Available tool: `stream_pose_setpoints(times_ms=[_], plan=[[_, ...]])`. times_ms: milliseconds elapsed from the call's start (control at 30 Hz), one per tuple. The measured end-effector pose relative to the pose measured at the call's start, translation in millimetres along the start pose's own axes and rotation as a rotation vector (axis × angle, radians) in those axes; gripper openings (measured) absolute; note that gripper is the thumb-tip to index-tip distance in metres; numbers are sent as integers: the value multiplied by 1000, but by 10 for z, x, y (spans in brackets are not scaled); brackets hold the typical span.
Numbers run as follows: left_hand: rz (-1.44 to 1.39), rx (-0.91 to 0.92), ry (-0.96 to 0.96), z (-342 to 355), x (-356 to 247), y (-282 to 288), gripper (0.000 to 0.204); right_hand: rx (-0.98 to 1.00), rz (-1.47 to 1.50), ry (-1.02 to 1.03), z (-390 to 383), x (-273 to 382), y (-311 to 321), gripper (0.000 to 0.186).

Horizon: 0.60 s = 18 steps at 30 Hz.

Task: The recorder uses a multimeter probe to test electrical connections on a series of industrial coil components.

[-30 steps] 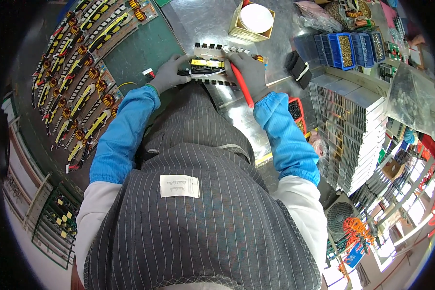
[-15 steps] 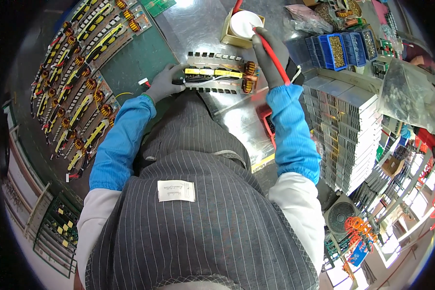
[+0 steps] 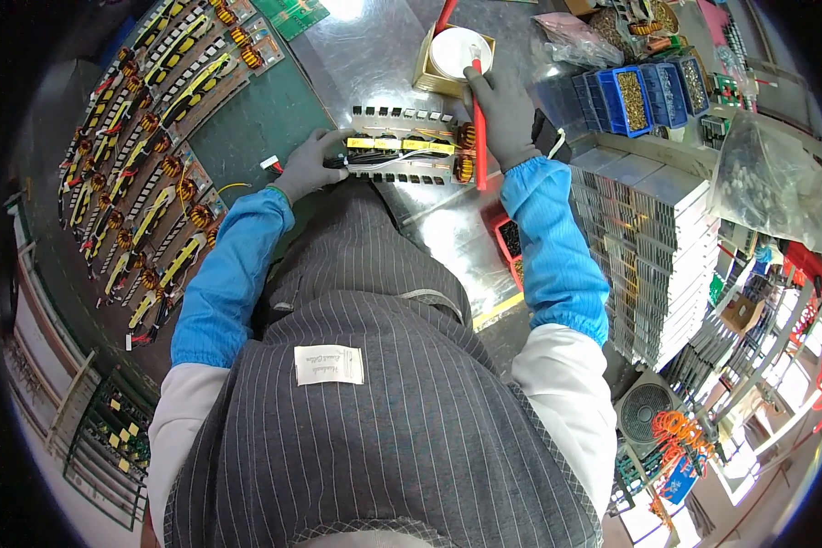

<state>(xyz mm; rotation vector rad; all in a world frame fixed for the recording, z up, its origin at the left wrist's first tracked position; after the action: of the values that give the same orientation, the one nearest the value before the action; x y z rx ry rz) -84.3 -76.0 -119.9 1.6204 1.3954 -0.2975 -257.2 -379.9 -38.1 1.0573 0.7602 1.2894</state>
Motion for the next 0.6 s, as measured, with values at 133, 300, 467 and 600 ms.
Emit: stream_pose_setpoints(times_ms=[133, 300, 467, 600], plan=[[-26, -1, -26, 1, 12, 4, 82, -10, -2, -12, -119, 1, 47, 37], [-34, -3, -12, -9, 23, -1, 82, -56, 61, -112, -143, 266, 286, 42], [5, -38, -43, 21, 83, -28, 81, -125, 459, -161, -155, 727, 465, 29], [-12, -22, -48, 47, 110, -49, 81, 30, 531, -195, -168, 1023, 281, 22]])
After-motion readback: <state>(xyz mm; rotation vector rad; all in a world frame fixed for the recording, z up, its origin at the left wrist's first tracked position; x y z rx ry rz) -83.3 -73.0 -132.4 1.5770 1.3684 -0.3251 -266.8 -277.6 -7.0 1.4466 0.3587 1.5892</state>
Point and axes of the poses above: each hand's wrist, its own z-axis towards the middle knuckle, its own y-axis out of the back of the hand, x = y × z, the point moved 2 cm from there along z, towards the middle knuckle, and after that the axes turned 4 degrees about y, right-handed, at the moved point
